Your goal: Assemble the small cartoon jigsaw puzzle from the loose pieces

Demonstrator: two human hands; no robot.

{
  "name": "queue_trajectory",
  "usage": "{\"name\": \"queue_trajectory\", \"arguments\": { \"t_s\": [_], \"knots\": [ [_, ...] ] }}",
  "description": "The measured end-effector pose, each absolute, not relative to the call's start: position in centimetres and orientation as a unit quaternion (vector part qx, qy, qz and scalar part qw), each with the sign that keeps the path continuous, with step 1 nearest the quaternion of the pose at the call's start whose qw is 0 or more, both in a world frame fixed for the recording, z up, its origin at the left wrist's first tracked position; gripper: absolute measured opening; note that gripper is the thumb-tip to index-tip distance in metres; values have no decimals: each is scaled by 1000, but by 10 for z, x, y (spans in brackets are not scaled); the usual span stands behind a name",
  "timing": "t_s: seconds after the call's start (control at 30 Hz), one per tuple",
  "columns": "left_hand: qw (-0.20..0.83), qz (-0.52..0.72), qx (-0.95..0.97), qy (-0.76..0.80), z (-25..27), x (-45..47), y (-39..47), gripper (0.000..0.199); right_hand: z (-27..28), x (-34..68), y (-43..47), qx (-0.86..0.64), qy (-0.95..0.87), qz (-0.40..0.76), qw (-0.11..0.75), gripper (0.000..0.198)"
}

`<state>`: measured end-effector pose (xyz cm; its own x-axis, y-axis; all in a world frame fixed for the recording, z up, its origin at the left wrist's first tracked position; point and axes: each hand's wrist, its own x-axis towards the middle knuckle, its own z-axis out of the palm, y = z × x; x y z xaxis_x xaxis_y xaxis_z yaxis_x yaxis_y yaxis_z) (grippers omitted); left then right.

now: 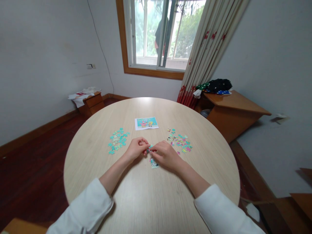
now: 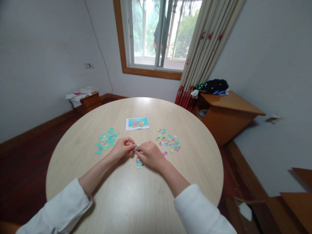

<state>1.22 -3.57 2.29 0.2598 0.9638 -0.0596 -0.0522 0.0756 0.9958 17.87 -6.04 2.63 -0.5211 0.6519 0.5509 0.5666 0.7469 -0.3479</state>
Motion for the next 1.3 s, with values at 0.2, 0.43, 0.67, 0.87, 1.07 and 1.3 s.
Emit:
{"name": "queue_trajectory", "arguments": {
  "t_s": [0.2, 0.43, 0.67, 0.87, 1.07, 1.3],
  "knots": [
    [580, 428, 533, 444, 23, 12, -35, 25, 28, 178, -61, -396, -825, 107, 390, 11],
    [485, 455, 560, 495, 24, 9, -31, 18, 25, 175, -58, -465, -734, 326, 372, 12],
    [428, 443, 625, 480, 22, 7, -33, 9, 20, 175, -57, -452, -736, 333, 378, 14],
    [406, 394, 678, 469, 19, 7, -35, 5, 19, 175, -58, -445, -759, 305, 365, 14],
    [380, 363, 700, 483, 16, 6, -33, 6, 21, 173, -58, -438, -788, 252, 351, 12],
    [418, 362, 681, 480, 17, 6, -33, 5, 17, 175, -56, -414, -824, 203, 329, 10]
  ]
}}
